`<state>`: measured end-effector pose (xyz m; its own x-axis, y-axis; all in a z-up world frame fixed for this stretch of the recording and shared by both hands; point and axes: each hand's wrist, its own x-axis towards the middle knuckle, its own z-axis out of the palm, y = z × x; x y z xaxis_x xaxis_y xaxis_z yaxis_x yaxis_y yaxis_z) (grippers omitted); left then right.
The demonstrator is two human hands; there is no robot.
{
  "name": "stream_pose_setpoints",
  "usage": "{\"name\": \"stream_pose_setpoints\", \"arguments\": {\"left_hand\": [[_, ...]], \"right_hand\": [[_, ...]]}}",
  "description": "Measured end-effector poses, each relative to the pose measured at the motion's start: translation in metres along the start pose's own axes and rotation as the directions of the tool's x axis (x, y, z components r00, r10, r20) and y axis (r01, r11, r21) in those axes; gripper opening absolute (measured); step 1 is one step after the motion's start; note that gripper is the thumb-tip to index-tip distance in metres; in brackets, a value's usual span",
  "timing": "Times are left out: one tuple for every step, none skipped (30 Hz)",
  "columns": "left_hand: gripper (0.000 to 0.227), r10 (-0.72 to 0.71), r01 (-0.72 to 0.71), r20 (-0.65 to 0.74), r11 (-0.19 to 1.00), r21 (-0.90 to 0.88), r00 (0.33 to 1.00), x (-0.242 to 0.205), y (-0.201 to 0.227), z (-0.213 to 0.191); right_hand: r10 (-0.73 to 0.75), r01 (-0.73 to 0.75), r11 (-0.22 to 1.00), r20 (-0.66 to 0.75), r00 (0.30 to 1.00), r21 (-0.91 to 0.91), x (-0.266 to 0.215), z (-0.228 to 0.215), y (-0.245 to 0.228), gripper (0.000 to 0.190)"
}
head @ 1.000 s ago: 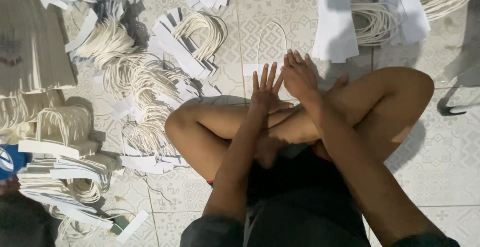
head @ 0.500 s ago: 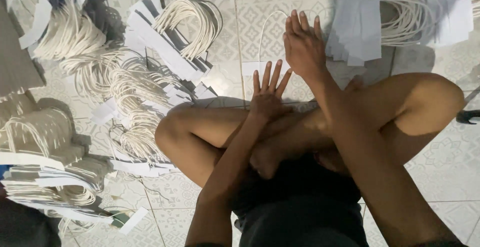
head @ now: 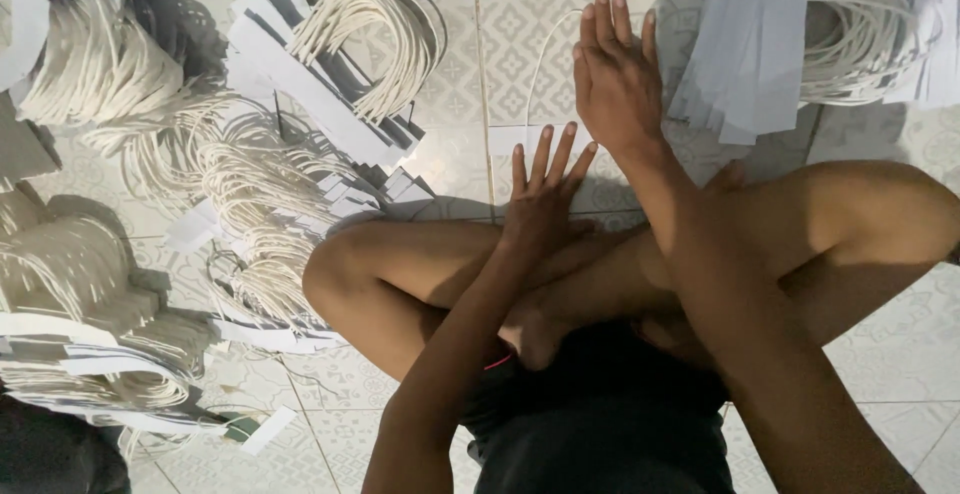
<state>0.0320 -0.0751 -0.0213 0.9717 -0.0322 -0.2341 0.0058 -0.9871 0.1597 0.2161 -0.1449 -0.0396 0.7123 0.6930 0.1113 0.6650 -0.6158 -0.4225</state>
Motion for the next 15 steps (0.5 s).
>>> {"name": "stream_pose_setpoints", "arguments": {"left_hand": [[0.134, 0.010, -0.011, 0.051, 1.000, 0.008, 0.999, 0.000, -0.001, -0.004], [0.134, 0.010, -0.010, 0.050, 1.000, 0.010, 0.999, 0.001, -0.001, -0.001], [0.138, 0.005, -0.004, 0.049, 1.000, -0.030, 0.999, 0.001, -0.001, 0.001], [0.141, 0.000, 0.003, 0.051, 0.997, -0.072, 0.999, 0.000, 0.000, 0.004], [0.141, 0.000, 0.004, 0.053, 0.997, -0.072, 0.999, -0.002, 0.002, 0.006], [0.131, -0.001, 0.002, 0.041, 0.999, -0.041, 0.999, -0.002, 0.001, 0.008], [0.121, -0.001, 0.001, 0.030, 1.000, -0.010, 1.000, -0.002, 0.002, 0.009], [0.121, -0.002, 0.002, 0.023, 1.000, -0.003, 1.000, -0.001, 0.001, 0.006], [0.130, -0.008, 0.011, 0.049, 0.998, -0.062, 0.999, -0.001, 0.001, 0.003], [0.139, -0.012, 0.021, 0.075, 0.992, -0.123, 0.997, -0.002, 0.002, -0.001], [0.139, -0.012, 0.020, 0.068, 0.993, -0.119, 0.998, -0.003, 0.003, 0.002], [0.139, -0.017, 0.023, 0.069, 0.996, -0.084, 0.997, -0.003, 0.004, 0.005], [0.139, -0.022, 0.026, 0.070, 0.998, -0.050, 0.997, -0.002, 0.004, 0.008], [0.139, -0.026, 0.028, 0.059, 0.999, -0.044, 0.998, -0.002, 0.004, 0.010], [0.137, -0.028, 0.032, 0.083, 0.998, -0.052, 0.996, -0.003, 0.003, 0.013]], "right_hand": [[0.005, -0.005, 1.000, 0.017, 1.000, -0.009, 0.000, -0.001, -0.001, 0.046], [0.004, -0.004, 1.000, 0.016, 1.000, -0.008, 0.001, 0.000, -0.001, 0.046], [0.010, -0.010, 1.000, 0.002, 1.000, 0.016, 0.002, 0.000, -0.001, 0.046], [0.018, -0.018, 0.999, -0.009, 1.000, 0.041, 0.000, 0.000, -0.002, 0.046], [0.018, -0.018, 0.999, -0.007, 1.000, 0.042, -0.002, 0.000, -0.002, 0.046], [0.020, -0.020, 0.999, 0.007, 1.000, 0.041, -0.002, -0.001, -0.001, 0.048], [0.022, -0.023, 0.999, 0.022, 1.000, 0.040, -0.002, -0.003, -0.002, 0.049], [0.017, -0.018, 0.999, 0.014, 1.000, 0.040, -0.002, -0.004, -0.003, 0.049], [0.010, -0.010, 1.000, 0.007, 1.000, 0.027, -0.003, -0.006, -0.004, 0.048], [0.004, -0.004, 1.000, 0.002, 1.000, 0.012, -0.005, -0.009, -0.006, 0.048], [0.000, 0.000, 1.000, -0.005, 1.000, 0.010, -0.010, -0.012, -0.009, 0.048], [0.016, -0.016, 1.000, 0.012, 1.000, 0.008, -0.012, -0.015, -0.012, 0.048], [0.032, -0.032, 0.999, 0.028, 0.999, 0.006, -0.015, -0.018, -0.014, 0.048], [0.024, -0.024, 1.000, 0.018, 1.000, 0.004, -0.020, -0.018, -0.016, 0.048], [0.023, -0.022, 0.999, 0.027, 0.999, -0.035, -0.025, -0.018, -0.018, 0.048]]}}
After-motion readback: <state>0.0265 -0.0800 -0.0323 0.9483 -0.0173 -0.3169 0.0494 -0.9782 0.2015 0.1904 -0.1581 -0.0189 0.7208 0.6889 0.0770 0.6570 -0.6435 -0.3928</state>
